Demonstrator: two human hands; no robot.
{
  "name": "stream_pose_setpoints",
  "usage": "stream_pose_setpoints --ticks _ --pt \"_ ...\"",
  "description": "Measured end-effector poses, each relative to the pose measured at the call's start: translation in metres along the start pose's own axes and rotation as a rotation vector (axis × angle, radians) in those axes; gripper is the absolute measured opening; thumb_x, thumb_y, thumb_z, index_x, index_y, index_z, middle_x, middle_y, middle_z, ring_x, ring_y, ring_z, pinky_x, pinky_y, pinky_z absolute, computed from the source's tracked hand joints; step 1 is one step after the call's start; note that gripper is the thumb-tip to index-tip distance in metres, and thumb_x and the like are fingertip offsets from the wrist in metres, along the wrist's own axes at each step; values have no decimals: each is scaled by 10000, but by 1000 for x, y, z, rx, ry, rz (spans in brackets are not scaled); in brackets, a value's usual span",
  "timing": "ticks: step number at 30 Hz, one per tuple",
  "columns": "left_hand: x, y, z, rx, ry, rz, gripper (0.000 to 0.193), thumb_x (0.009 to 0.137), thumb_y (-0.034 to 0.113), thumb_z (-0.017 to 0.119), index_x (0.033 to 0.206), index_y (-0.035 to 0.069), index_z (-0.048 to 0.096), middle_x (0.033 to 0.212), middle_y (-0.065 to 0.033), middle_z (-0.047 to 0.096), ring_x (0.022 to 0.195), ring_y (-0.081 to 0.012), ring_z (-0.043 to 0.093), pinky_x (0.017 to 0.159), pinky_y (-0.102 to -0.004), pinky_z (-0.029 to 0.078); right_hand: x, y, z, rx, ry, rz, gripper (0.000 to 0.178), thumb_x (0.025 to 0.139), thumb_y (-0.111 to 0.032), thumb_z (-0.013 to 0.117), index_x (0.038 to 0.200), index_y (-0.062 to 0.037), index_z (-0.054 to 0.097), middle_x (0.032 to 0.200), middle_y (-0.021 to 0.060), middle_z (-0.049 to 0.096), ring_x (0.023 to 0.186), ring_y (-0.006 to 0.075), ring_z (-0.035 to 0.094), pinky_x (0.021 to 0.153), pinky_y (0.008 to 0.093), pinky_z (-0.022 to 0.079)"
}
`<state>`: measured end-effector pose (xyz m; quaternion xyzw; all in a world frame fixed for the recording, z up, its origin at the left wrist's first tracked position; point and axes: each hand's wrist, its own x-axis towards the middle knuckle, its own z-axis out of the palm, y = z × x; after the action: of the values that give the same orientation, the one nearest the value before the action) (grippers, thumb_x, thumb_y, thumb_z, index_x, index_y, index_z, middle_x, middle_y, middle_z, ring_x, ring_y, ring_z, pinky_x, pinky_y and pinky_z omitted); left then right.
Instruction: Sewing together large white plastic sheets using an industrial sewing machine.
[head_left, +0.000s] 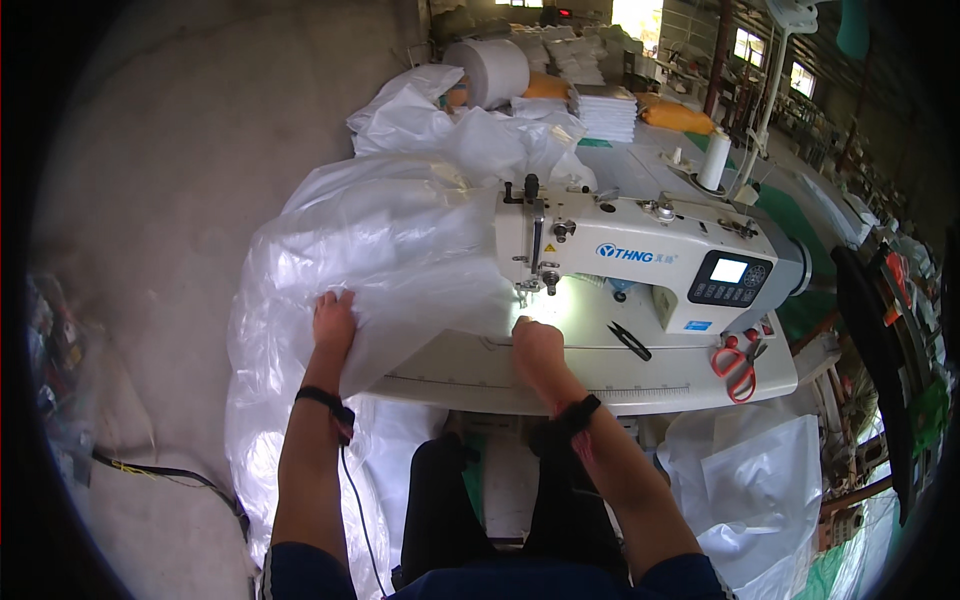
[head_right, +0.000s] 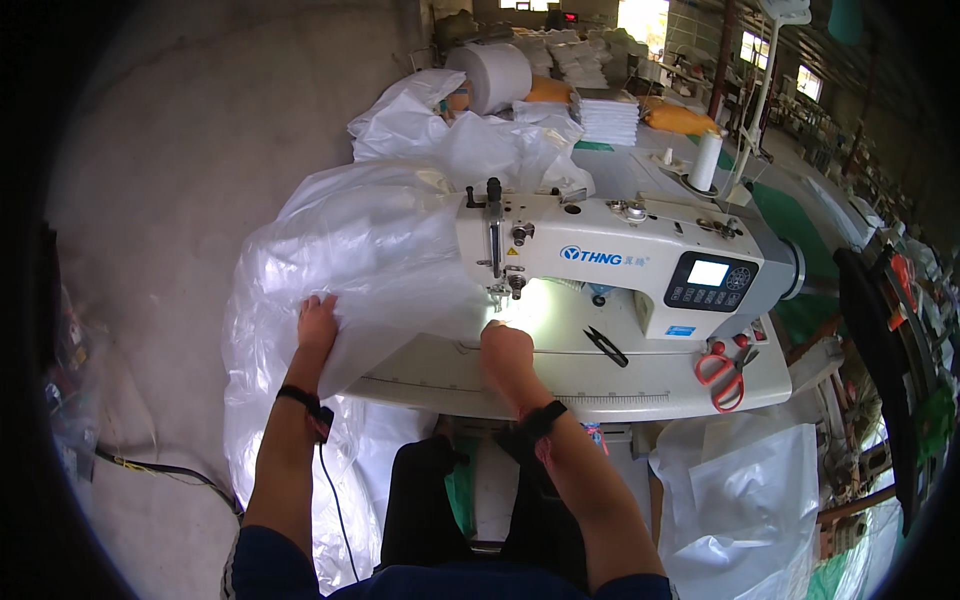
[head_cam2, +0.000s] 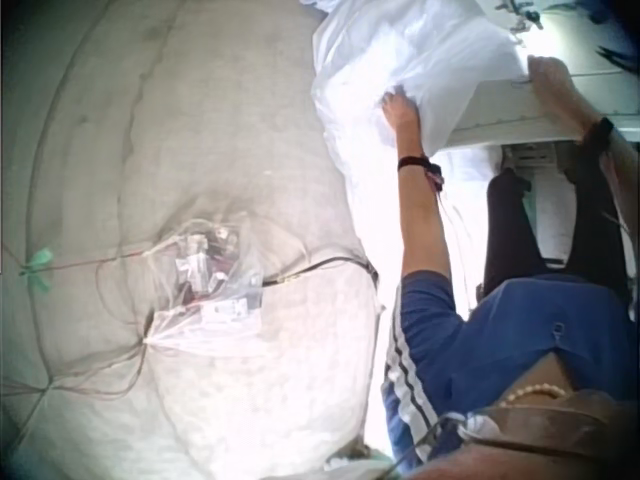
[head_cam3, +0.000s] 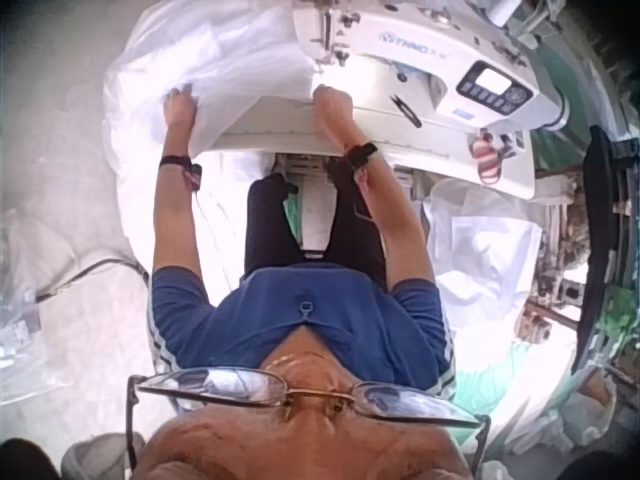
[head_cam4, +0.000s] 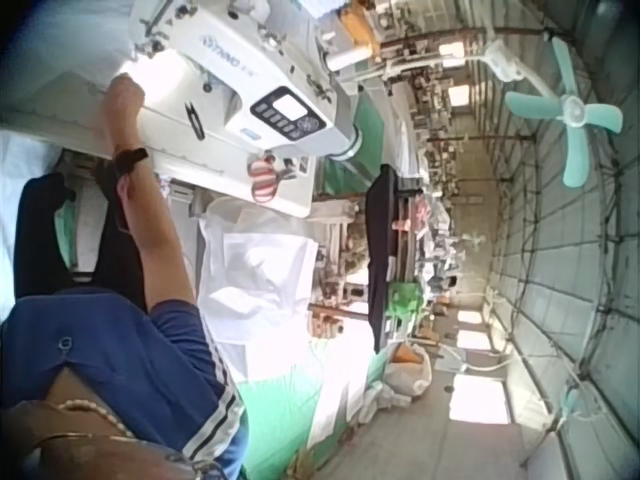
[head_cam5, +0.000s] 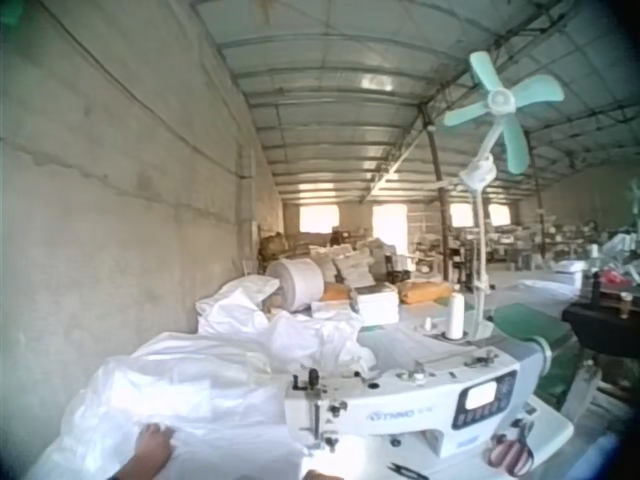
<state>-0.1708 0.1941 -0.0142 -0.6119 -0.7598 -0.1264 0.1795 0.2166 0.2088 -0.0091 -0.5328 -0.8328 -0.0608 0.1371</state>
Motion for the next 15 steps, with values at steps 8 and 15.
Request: stream_pose_setpoints --ticks 8,15 --pt "52 70 -98 308 -555 -126 365 836 154 581 1195 96 619 1049 -153 670 987 -372 645 886 -468 511 -27 27 -13 96 98 -110 199 934 -200 507 923 -69 656 727 102 677 644 267 674 551 402 514" --pt "-21 225 -84 -432 208 944 296 807 115 581 1095 92 649 1070 -90 626 1095 -291 566 958 -449 446 -36 42 -16 285 214 -190 188 901 -222 561 1017 -133 679 750 76 676 655 262 666 567 398 512"
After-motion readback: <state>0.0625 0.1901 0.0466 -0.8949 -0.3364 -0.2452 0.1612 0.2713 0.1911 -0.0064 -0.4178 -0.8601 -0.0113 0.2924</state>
